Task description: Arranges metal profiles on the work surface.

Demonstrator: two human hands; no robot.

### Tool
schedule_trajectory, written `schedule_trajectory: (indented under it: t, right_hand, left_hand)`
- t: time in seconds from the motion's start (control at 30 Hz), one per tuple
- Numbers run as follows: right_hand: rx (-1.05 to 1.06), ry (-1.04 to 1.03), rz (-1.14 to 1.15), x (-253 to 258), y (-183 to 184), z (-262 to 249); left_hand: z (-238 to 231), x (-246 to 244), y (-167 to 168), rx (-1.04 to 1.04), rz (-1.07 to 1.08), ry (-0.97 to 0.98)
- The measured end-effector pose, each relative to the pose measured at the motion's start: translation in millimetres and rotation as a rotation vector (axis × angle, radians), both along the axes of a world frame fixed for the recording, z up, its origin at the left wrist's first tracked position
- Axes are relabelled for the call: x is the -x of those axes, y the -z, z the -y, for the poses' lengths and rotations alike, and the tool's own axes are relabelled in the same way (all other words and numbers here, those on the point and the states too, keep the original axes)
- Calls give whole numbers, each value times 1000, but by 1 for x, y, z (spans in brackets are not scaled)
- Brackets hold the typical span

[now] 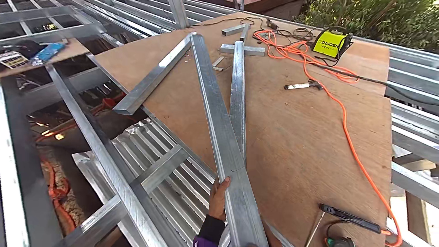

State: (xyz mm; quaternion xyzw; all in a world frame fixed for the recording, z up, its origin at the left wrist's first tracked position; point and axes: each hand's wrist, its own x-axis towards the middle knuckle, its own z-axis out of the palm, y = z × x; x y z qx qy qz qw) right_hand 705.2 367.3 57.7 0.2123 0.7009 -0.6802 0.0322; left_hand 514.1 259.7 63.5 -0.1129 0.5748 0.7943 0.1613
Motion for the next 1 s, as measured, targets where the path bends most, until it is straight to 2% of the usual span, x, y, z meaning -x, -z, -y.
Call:
schedule_trajectory:
  t: [0.17, 0.27, 0.33, 0.4, 0.5, 0.6, 0.7, 1.0]
  right_hand:
    - [-41, 197, -86, 65, -19, -44]
    - [-86, 237, -118, 120, -39, -83]
    - [-121, 243, -109, 162, -54, -104]
    - [-167, 243, -59, 203, -63, -123]
    - [-260, 217, 23, 248, -50, -162]
    - [-314, 167, 54, 257, -8, -182]
    - [-299, 152, 80, 250, 23, -178]
    - [-272, 133, 94, 272, 61, -162]
  left_hand:
    - [-75, 83, -28, -30, -46, 176]
    - [-129, 139, -35, 25, -68, 192]
    - [-150, 165, -36, 91, -170, 232]
    - [-144, 169, -32, 187, -337, 330]
    - [-97, 156, -17, 584, -525, 404]
    - [-41, 149, 25, 970, -430, 499]
    - [-22, 139, 59, 1018, -252, 635]
    - [-21, 147, 54, 1019, -128, 718]
